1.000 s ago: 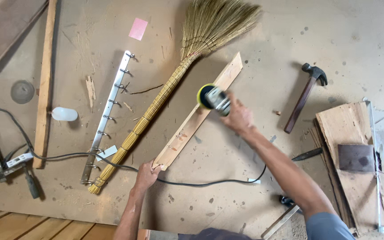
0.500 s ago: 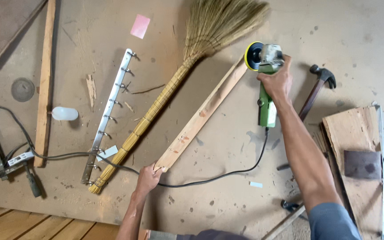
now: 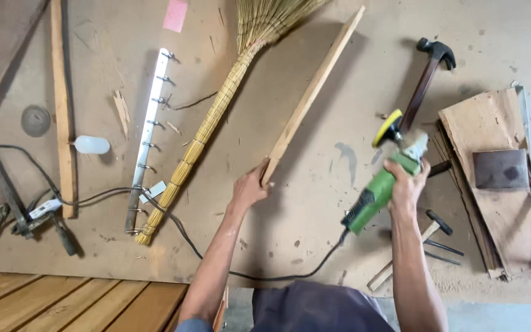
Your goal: The person applies adhesive from a small bottle to a wooden board, spreads it with their finger, and then uses a power sander to smooth the surface of the board.
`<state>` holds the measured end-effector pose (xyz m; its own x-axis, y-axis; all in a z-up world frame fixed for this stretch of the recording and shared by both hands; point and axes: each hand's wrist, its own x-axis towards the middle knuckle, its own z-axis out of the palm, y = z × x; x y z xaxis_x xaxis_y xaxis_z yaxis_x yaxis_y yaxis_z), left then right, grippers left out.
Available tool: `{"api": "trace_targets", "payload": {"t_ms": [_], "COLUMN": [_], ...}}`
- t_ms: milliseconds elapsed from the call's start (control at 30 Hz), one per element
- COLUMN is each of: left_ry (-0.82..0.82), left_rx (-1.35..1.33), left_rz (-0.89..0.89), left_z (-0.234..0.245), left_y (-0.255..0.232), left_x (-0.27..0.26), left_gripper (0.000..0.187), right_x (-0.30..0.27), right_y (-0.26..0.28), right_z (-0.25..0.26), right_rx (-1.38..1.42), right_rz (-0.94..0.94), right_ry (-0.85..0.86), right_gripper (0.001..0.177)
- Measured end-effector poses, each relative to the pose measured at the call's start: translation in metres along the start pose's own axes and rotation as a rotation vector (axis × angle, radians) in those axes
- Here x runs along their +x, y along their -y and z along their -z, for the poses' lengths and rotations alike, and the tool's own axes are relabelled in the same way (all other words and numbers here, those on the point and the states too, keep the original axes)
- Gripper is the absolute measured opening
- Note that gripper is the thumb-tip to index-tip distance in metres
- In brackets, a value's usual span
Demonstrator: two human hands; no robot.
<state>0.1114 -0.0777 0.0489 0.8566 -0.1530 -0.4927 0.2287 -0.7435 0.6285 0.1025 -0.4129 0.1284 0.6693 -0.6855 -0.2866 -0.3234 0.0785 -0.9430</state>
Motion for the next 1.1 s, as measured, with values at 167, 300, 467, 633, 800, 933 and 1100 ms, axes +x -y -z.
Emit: {"api": "trace_targets", "payload": {"t_ms": [167,300,467,633,800,933,1100], "left_ry": [0.254,0.157,-0.055,0.052,0.081,0.058,0.073], "left_rx": [0.187,0.327,0.188,0.224,0.370,0.314,0.574], "left_rz": [-0.019,0.038,0.032,0.013,-0.115,-0.086,-0.048], "left_z": [-0.009,-0.027,-0.037,-0.027,-0.008,-0.016,-0.039], "left_y": [-0.013,-0.043,-0.035,-0.051,-0.049,-0.075,-0.101], "left_x": [0.014,-0.006,0.029,0.073,0.099,0.093,0.094], "left_gripper": [0.118,0.108,0.075,0.077,0.058,0.092,0.123], "right_x": [-0.036,-0.047,-0.078,-0.082,-0.114,-0.132,-0.152], "right_y": [-0.017,-0.033,-0.025,-0.051,-0.047,-0.083,-0.088], "right_z": [0.038,0.062,0.067,0.073,0.049,0.046,0.054], "right_rx": [0.028,-0.046,-0.040,-0.390,-0.854,-1.077,-1.100], "right_rz": [-0.054,-0.019,0.015,0.071,-0.101,-0.048,-0.089], "right_ry": [-0.127,-0.148,-0.153,-0.078,0.155,0.368,0.395], "right_gripper": [0.060,0.063,0.066,0.096,0.097,0.091,0.093]}}
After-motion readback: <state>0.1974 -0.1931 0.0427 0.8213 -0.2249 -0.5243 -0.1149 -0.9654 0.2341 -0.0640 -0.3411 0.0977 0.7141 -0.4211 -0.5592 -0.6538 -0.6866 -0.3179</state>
